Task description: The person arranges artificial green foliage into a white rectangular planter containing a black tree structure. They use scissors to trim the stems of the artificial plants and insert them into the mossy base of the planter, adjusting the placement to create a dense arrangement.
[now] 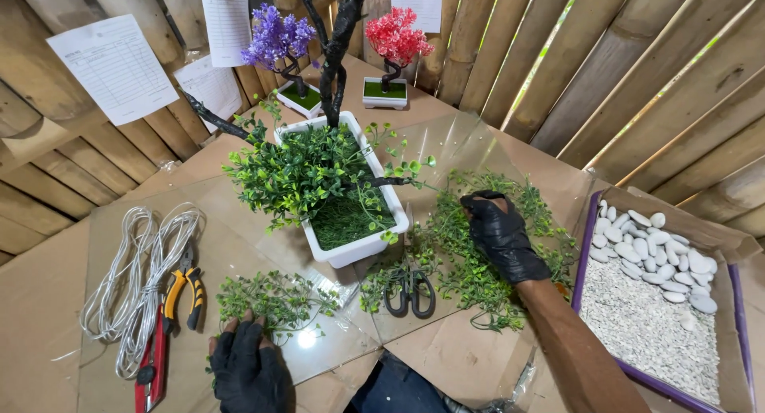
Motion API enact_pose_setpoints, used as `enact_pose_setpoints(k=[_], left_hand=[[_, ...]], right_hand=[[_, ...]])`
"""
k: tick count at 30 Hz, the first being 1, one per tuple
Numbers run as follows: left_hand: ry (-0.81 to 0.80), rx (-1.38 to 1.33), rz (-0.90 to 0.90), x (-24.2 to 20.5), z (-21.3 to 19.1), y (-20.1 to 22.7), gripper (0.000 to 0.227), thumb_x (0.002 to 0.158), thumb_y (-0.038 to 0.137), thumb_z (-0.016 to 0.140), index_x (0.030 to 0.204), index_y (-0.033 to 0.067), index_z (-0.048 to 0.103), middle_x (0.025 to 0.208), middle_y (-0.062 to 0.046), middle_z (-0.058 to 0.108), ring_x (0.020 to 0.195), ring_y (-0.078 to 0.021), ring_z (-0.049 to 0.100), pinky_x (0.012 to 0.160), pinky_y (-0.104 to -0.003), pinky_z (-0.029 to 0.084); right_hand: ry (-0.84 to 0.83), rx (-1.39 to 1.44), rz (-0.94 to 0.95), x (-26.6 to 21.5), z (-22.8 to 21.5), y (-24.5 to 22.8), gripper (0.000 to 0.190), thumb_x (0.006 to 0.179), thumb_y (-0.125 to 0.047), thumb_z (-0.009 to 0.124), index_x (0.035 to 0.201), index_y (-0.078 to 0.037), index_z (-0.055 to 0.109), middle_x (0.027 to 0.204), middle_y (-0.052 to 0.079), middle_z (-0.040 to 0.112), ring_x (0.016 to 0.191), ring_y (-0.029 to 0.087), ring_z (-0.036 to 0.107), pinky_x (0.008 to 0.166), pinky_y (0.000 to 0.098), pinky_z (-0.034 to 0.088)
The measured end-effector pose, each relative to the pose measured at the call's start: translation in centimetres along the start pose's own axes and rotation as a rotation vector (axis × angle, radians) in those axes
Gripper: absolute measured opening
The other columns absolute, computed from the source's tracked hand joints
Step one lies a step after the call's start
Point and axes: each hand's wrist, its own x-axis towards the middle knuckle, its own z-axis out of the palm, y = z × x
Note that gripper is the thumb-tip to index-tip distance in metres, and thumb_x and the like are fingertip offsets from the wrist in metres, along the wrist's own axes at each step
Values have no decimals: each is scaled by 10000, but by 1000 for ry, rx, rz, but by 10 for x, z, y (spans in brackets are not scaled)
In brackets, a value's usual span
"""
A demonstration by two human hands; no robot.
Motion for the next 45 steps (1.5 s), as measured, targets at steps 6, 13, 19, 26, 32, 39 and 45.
enact_pose_setpoints(k=[6, 13, 19, 26, 32, 39, 45], left_hand=[[27, -16, -50, 1, 2, 1, 306, 973, 83, 611, 1246, 61, 748, 1321, -127, 719, 1360, -395, 601, 1336, -581, 327], [-18, 2, -8, -8, 8, -15, 297, 988, 142, 596, 1234, 55, 738, 1326, -139, 710, 1385, -408, 578, 1357, -577, 286], [13, 9, 10, -3, 5, -8, 291, 978, 126, 594, 1223, 77, 743, 1347, -119, 706, 1415, -401, 561, 1331, -618, 302], [46, 40, 46, 6, -5, 9, 281, 1026, 104, 592, 1279, 89, 714, 1388, -126, 688, 1447, -420, 542, 1311, -692, 289], [70, 216, 302, 27, -38, 46, 219, 981, 24, 585, 1129, -17, 741, 1300, -192, 717, 1322, -510, 598, 1217, -765, 335], [-18, -201, 39, -1, -28, 113, 264, 951, 235, 593, 1154, 150, 738, 1171, -36, 787, 1187, -259, 639, 1205, -492, 374], [-433, -853, -630, 36, -34, 202, 262, 785, 287, 841, 987, 138, 915, 1003, -51, 793, 997, -227, 799, 857, -362, 643]], right_hand=[[27, -157, -164, 7, -18, -14, 200, 910, -133, 779, 1106, -107, 808, 1041, 114, 780, 1016, 362, 719, 889, 449, 585], [394, -9, -373, 18, -51, -72, 210, 943, 34, 810, 1142, -16, 766, 1102, 172, 745, 1019, 370, 731, 872, 462, 632], [423, -3, -239, 12, -79, -130, 120, 980, 22, 785, 1099, 19, 783, 1054, 169, 755, 1029, 323, 716, 935, 411, 601], [375, 8, -137, 11, -107, -168, 58, 1004, -17, 752, 1041, 14, 784, 1002, 147, 750, 967, 288, 715, 911, 397, 580], [546, 535, 379, -10, -109, -182, 176, 910, -6, 745, 1075, -65, 747, 1015, 87, 761, 922, 175, 736, 880, 269, 627], [368, 1428, 678, -70, -76, -190, 108, 927, 46, 642, 971, -36, 696, 1125, 141, 700, 876, 251, 638, 736, 315, 534], [-112, 1862, 246, -107, -1, -182, 205, 985, -34, 665, 1173, -2, 740, 1276, 138, 559, 1094, 287, 584, 761, 406, 533]])
